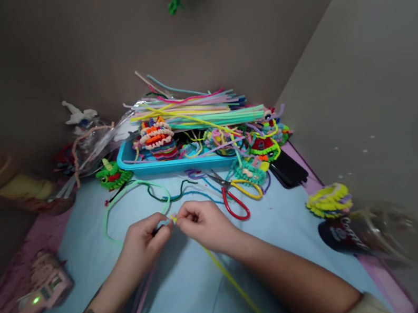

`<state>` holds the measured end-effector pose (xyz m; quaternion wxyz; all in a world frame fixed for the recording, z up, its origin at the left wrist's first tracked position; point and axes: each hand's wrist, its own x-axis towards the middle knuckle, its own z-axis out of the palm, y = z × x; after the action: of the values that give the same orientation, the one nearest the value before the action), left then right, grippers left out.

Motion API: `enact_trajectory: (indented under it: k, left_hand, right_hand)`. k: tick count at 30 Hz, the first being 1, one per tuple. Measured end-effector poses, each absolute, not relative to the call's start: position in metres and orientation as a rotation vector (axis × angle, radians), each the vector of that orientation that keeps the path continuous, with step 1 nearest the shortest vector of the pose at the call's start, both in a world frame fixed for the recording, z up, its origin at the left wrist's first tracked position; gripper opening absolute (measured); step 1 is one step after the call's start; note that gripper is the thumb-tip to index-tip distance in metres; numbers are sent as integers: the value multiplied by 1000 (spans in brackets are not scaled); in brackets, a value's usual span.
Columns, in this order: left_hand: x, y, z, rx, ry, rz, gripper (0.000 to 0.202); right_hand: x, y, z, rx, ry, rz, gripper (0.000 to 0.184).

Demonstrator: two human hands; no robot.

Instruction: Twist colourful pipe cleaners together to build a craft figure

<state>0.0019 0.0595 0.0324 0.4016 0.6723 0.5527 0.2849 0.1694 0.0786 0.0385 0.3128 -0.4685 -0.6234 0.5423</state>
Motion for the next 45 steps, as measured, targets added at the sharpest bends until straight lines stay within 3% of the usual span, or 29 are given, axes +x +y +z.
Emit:
enact_trajectory:
  k: [14, 30, 45]
  left_hand:
    - [2, 60, 35, 1420, 1098, 659, 31]
    - [0, 58, 39, 1669, 1418, 818, 19]
    - [-1, 55, 37, 1927, 1326, 732, 13]
  right_hand:
    - [169, 84, 30, -1121, -1622, 1341, 8]
    - [177, 85, 38, -933, -2062, 860, 16]
    - [178, 89, 37, -931, -2037, 784, 13]
